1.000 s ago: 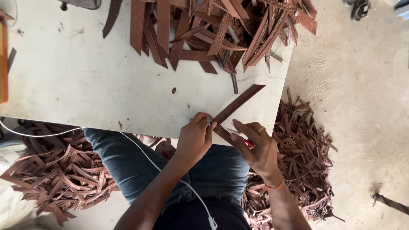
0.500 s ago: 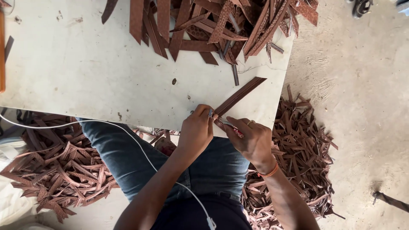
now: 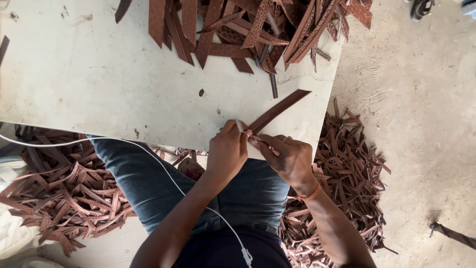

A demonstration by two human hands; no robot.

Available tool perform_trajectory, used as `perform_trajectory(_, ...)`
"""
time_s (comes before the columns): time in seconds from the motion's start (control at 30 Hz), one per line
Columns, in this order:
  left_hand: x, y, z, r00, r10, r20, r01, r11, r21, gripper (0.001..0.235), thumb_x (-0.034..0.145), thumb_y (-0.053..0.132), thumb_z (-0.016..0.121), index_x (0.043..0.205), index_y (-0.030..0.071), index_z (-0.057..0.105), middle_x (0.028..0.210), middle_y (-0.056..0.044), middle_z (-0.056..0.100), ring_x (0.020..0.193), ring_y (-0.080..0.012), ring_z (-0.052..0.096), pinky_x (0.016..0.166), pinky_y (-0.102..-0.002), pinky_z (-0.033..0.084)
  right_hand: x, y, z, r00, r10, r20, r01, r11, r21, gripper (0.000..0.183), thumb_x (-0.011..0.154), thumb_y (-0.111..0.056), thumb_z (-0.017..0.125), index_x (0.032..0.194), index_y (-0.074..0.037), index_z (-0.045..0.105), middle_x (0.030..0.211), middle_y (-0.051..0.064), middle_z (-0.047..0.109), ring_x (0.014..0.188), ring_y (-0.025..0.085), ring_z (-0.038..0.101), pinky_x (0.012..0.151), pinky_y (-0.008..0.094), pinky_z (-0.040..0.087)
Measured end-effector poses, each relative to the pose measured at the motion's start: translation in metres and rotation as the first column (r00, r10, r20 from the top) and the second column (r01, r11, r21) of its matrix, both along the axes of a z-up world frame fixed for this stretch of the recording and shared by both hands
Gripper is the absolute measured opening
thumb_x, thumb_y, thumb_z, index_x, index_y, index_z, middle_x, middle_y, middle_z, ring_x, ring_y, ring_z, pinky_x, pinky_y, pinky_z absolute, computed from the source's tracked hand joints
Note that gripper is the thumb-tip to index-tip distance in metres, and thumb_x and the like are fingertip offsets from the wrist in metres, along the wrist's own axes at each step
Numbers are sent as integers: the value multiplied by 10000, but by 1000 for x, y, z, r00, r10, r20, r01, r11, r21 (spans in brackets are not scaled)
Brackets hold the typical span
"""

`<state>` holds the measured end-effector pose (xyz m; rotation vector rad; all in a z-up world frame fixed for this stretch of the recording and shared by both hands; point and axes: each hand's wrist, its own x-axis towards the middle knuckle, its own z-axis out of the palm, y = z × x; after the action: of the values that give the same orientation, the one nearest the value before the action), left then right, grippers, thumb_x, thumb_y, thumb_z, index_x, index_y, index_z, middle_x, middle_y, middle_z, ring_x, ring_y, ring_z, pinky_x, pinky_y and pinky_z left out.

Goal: Trimming the edges of textured leather strips using a small manual blade.

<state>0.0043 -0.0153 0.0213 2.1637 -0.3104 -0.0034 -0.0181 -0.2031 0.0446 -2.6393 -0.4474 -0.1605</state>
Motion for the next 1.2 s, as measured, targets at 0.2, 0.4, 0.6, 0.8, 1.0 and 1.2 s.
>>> perform_trajectory(0.2,-6,0,-3,1000,19,23,-19,1000,-8,164,993,101,657,910,-39,636,1052,-80,637,652,-271,671,567,-381,540,3,3,15,998,-24,59,19,996,83,211,960,-240,777,1058,-53,766,718,36,715,430,33,474,348,216,301)
perform_trajectory(0.4,-8,-1,-2,999,-4,52,5,1000,-9,122,967,63,664,916,-44,634,1064,-78,631,615,-241,652,546,-359,532,3,1,7,999,-38,5,38,999,27,219,934,-250,788,1046,-63,802,662,30,726,348,56,418,315,252,278)
perform_trajectory(0.6,-7,-1,-3,999,9,41,-9,1000,-7,132,981,71,675,911,-34,637,1061,-69,635,625,-236,659,554,-352,539,5,2,10,1000,-1,21,0,999,33,222,957,-275,775,1050,-74,792,723,37,744,392,17,463,323,211,297)
perform_trajectory(0.8,-11,2,-3,980,-29,199,27,1000,12,100,931,31,654,987,-52,647,1091,-88,618,724,-240,684,616,-340,565,7,7,10,998,-55,-28,55,998,-15,208,938,-285,778,1014,-93,805,585,3,674,352,47,407,314,252,263)
perform_trajectory(1.0,-4,2,-5,997,5,74,-4,1000,-4,92,963,57,680,933,-25,651,1052,-77,644,657,-230,676,585,-350,557,11,15,21,998,-65,-5,65,998,22,164,963,-244,757,1024,-100,807,539,-4,626,367,52,405,329,263,259)
perform_trajectory(1.2,-6,5,-9,997,9,70,-8,1000,-21,117,975,67,672,920,-37,663,1049,-94,656,632,-223,678,564,-348,563,5,4,2,995,-83,-48,86,995,58,168,970,-212,729,1044,-77,795,585,4,653,363,43,420,316,244,278)
